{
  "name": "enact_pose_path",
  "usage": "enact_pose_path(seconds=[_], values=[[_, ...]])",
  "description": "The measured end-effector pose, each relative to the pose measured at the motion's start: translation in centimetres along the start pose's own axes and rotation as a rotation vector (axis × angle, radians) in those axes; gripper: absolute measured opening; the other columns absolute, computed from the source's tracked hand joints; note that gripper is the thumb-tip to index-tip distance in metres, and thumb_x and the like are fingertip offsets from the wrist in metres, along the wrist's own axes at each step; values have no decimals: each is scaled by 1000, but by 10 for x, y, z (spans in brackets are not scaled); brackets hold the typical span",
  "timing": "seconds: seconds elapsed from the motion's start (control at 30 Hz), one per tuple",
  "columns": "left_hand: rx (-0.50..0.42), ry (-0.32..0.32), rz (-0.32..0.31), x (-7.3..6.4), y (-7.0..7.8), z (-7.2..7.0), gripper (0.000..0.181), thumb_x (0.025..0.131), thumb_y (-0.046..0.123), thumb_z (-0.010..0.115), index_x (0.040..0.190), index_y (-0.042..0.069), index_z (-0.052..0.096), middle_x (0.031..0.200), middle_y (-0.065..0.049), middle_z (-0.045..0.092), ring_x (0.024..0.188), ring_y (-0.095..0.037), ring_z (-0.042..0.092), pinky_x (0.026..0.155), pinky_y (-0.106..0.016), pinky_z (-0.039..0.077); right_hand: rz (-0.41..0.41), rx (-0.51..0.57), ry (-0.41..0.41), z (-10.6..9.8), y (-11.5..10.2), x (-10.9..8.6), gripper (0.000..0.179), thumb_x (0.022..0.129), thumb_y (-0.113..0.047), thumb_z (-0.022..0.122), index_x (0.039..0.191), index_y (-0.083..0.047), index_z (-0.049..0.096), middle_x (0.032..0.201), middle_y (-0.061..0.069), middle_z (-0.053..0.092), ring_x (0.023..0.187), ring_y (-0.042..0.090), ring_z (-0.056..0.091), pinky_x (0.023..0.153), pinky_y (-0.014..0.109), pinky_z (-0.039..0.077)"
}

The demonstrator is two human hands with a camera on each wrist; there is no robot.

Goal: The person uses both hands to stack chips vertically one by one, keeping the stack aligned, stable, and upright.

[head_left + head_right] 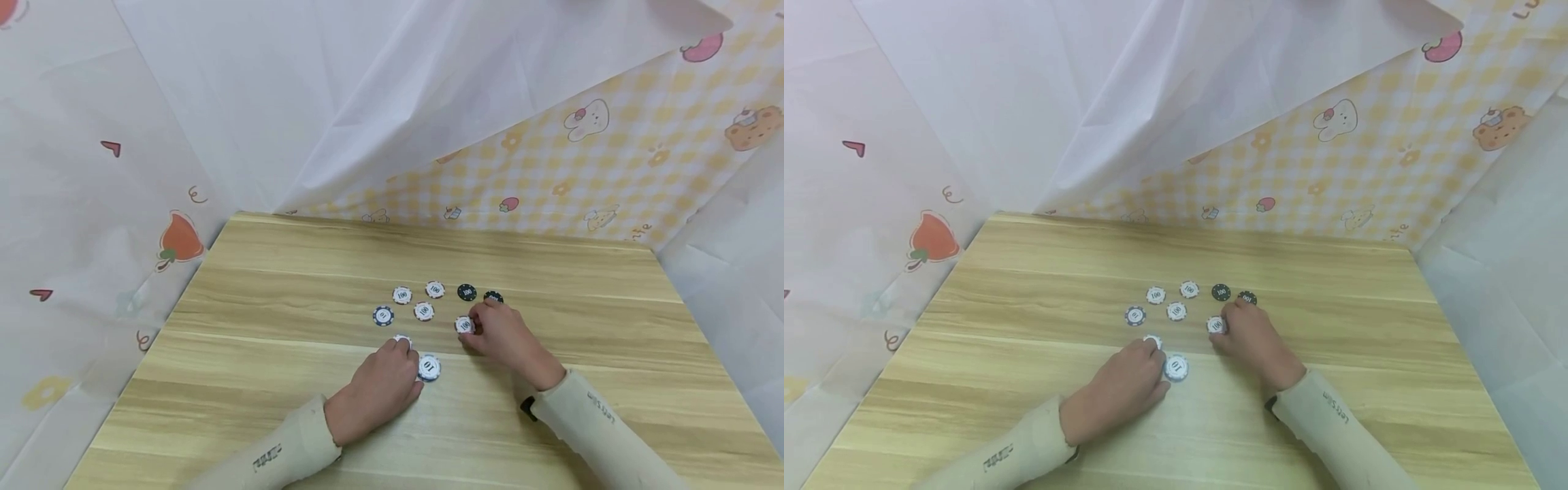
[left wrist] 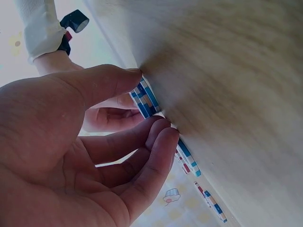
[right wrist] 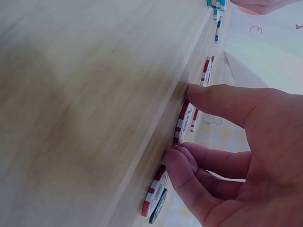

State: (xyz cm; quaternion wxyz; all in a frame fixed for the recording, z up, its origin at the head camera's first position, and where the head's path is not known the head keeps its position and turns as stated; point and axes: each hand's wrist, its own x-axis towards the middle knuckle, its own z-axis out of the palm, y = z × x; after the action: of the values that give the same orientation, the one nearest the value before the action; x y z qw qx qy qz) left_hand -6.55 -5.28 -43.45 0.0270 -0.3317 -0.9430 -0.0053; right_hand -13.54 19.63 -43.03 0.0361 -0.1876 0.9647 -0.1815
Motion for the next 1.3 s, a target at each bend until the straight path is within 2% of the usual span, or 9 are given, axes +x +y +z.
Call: enact_pose_path(seconds=[0.33, 0.67, 1.03, 1.3], values=[[3, -11, -3, 1, -1, -1, 38, 99, 36, 81, 107, -1, 80, 100, -11, 73, 86, -18, 65, 76, -28, 60, 8, -15, -26, 0, 1, 5, 28, 93, -23, 89, 99, 0, 75, 92, 6, 63, 77, 20, 57, 70, 39, 54], [-15, -14, -4, 0, 0, -1, 37, 99, 35, 81, 106, -1, 80, 100, -11, 73, 86, -19, 65, 76, -29, 60, -2, 12, -14, 5, 3, 6, 28, 84, -23, 87, 92, -1, 71, 91, 7, 61, 74, 20, 56, 65, 36, 52], [-25, 1, -1, 0, -1, 0, 34, 100, 32, 80, 105, -2, 80, 99, -11, 73, 83, -18, 64, 73, -28, 60, -26, 17, 19, 6, 3, 3, 29, 80, -23, 88, 91, -3, 69, 89, 5, 60, 72, 18, 55, 64, 36, 52], [-23, -8, -2, 0, 0, -1, 36, 99, 34, 81, 106, -1, 80, 99, -10, 72, 83, -17, 62, 72, -28, 59, -34, 23, 24, 9, 0, -2, 34, 80, -24, 90, 96, -1, 70, 88, 3, 60, 73, 16, 55, 65, 35, 53]])
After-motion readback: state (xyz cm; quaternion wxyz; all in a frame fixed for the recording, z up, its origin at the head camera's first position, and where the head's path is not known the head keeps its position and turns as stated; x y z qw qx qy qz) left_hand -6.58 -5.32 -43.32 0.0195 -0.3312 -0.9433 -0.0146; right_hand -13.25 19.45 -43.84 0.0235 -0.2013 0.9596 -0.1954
